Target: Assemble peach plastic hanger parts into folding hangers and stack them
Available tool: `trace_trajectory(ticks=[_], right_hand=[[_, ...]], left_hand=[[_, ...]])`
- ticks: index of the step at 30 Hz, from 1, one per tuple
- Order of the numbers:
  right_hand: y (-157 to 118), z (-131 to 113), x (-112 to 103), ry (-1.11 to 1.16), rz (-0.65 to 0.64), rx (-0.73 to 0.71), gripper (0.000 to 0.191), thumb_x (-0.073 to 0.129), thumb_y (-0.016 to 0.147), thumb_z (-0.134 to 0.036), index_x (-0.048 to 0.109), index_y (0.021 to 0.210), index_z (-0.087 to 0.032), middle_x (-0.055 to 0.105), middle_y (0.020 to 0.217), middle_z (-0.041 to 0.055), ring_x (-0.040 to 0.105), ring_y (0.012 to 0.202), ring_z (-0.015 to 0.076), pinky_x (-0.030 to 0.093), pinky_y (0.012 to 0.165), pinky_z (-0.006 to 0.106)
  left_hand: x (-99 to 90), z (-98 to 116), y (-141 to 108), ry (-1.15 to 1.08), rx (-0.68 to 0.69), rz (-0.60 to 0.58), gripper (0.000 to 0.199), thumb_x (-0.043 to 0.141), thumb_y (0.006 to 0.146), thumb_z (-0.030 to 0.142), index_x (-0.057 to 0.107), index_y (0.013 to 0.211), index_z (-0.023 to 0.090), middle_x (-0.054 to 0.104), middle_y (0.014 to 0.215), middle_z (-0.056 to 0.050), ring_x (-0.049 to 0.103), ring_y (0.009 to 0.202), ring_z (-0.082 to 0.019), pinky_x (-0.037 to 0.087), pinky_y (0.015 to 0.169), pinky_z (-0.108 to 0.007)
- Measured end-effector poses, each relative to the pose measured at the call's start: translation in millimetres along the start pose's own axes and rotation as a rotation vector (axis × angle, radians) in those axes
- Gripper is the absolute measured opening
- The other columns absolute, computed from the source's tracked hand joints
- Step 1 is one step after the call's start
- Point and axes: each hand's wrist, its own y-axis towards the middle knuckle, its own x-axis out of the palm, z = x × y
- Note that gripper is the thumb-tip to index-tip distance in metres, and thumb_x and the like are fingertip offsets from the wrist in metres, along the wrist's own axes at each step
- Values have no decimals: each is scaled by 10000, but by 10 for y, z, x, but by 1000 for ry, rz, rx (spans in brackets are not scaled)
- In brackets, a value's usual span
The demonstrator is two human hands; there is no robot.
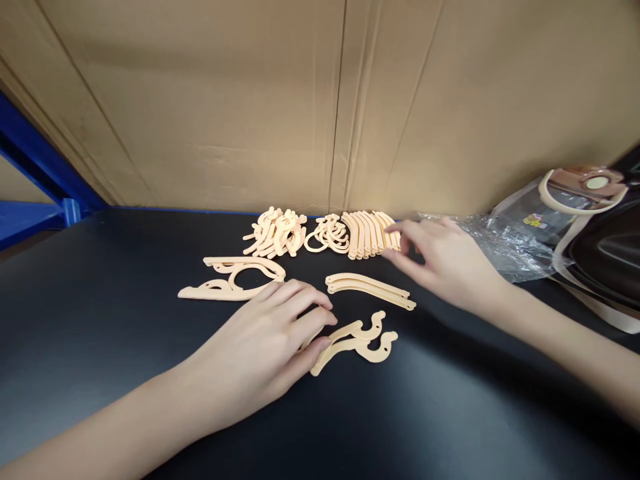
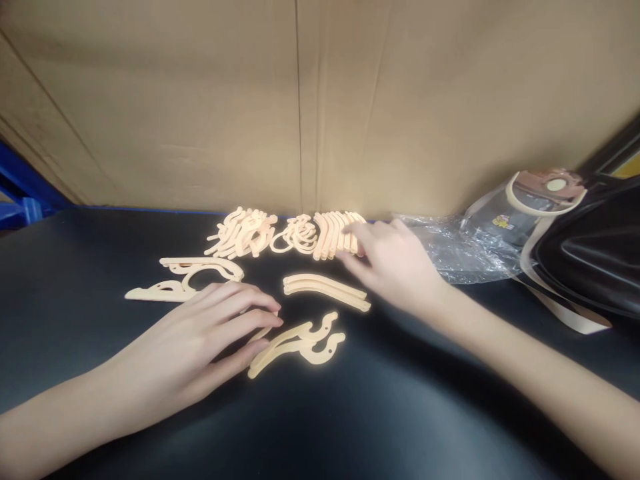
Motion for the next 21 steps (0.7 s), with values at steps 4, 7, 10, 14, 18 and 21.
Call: trace_trajectory(ticks=[4, 7, 10, 14, 18, 21], right_hand=[[-316, -110, 74, 109, -22, -145, 240, 509, 974, -351, 644, 1065, -174, 689, 975, 53, 623, 863, 207, 422, 807, 362], [-409, -89, 151, 178, -27, -163, 234, 516, 978, -330, 658, 1079, -173, 677, 1019, 65, 615, 879, 197, 425, 819, 359], [-424, -72, 159, 261, -2, -189, 223, 524, 975, -314, 671, 1073, -177, 661, 1040, 80, 606, 909, 199, 424, 818, 363], [-461, -135, 91, 319, -6, -266, 191, 534, 970, -283, 684, 1062, -209, 653, 1066, 73, 584, 900, 190, 427, 804, 362], [-526, -245, 45, 373, -54, -351, 211, 526, 977, -282, 681, 1089, -193, 668, 1070, 75, 585, 942, 192, 435, 841, 371], [-552, -291, 50, 382, -86, -405, 220, 513, 982, -275, 689, 1076, -180, 672, 1075, 78, 581, 977, 199, 441, 870, 371]], left_hand=[[-12, 7, 13, 34, -44, 5, 155, 467, 993, 211, 620, 992, 185, 623, 994, -19, 521, 913, -185, 372, 808, -343], [-27, 31, 23, 36, -80, 5, 161, 532, 970, 319, 612, 930, 184, 599, 880, -9, 492, 796, -183, 358, 722, -339], [-33, 45, 23, 46, -67, 1, 242, 624, 909, 416, 613, 953, 179, 608, 897, -18, 502, 797, -194, 355, 711, -340], [-25, 55, -7, 176, 18, -9, 421, 660, 843, 547, 634, 988, 152, 634, 926, -51, 529, 822, -227, 363, 739, -365], [-25, 84, -41, 356, 83, -3, 518, 652, 814, 609, 664, 975, 117, 647, 867, -80, 528, 772, -248, 357, 732, -385], [-56, 95, -38, 364, 49, -23, 413, 677, 831, 512, 679, 961, 120, 642, 819, -70, 541, 760, -249, 358, 717, -379]])
